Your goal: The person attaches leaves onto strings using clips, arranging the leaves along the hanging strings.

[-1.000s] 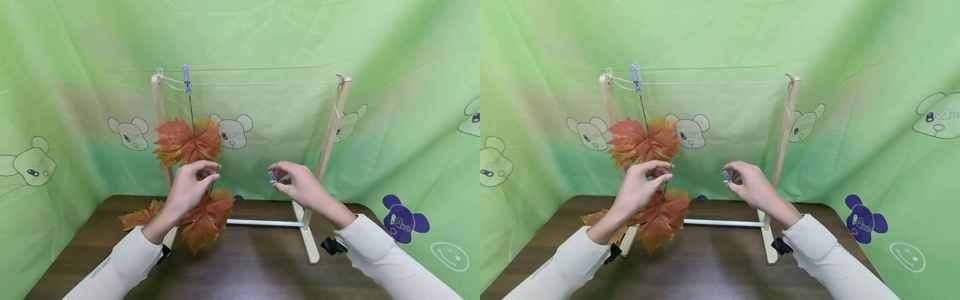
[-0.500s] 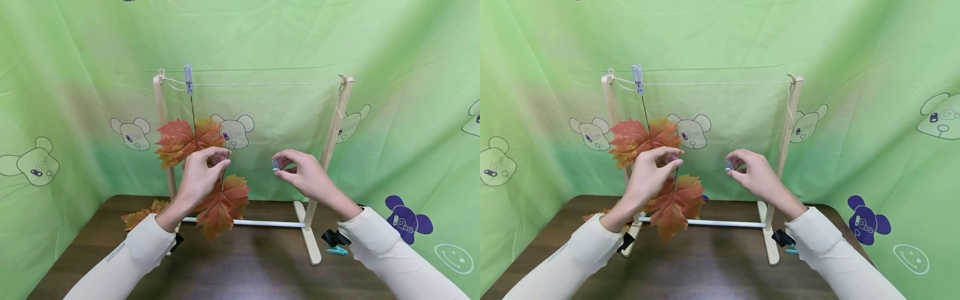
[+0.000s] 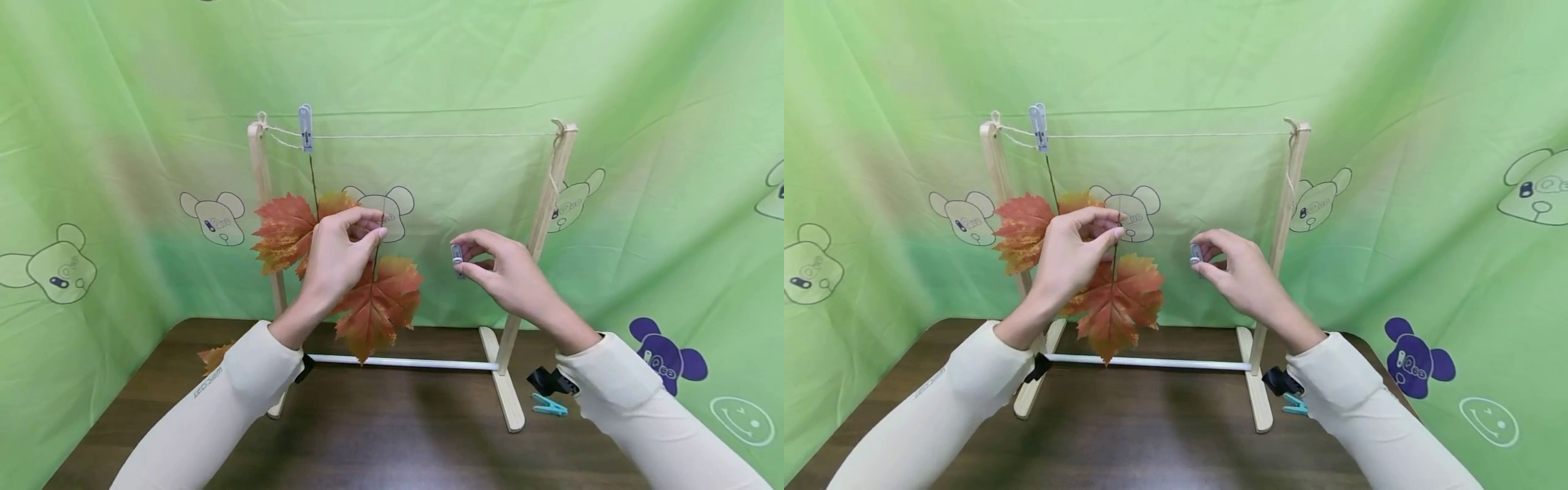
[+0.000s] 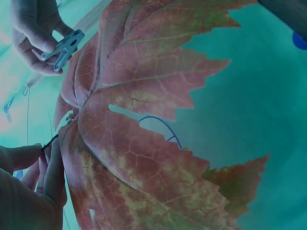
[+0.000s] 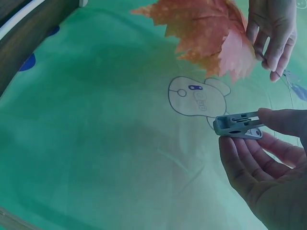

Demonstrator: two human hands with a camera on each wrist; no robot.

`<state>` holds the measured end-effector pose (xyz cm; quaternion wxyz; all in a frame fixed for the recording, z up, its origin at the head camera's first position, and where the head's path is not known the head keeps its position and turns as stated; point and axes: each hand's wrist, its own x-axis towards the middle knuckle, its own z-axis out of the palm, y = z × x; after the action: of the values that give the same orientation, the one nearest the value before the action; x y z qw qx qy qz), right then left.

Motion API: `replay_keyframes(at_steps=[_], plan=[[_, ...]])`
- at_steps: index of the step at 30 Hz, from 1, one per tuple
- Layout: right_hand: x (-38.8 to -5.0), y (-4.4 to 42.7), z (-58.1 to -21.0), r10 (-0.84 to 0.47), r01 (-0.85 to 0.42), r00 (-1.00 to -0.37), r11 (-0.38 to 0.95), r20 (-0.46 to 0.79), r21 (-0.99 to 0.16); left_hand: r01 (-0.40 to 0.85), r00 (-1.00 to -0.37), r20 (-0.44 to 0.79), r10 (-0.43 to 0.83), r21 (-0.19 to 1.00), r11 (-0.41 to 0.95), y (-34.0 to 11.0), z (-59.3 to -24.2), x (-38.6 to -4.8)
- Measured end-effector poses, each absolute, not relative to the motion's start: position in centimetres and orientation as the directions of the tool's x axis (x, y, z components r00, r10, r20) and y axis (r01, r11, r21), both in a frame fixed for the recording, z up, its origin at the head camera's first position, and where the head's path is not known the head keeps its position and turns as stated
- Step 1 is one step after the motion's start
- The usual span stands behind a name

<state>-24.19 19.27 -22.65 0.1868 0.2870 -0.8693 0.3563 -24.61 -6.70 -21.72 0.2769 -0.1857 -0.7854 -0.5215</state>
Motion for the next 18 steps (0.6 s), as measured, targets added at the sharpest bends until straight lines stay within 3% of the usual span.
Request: replay_keyframes(at_steps=[18], plan=[[-24.8,18.9,-20.9,-0.359,-0.652,-0.746,0.566,0.561,-0.504,0.597,-0.777,0.629,-0.035,0.752,0.279,-4.4,-19.6,-26.2]])
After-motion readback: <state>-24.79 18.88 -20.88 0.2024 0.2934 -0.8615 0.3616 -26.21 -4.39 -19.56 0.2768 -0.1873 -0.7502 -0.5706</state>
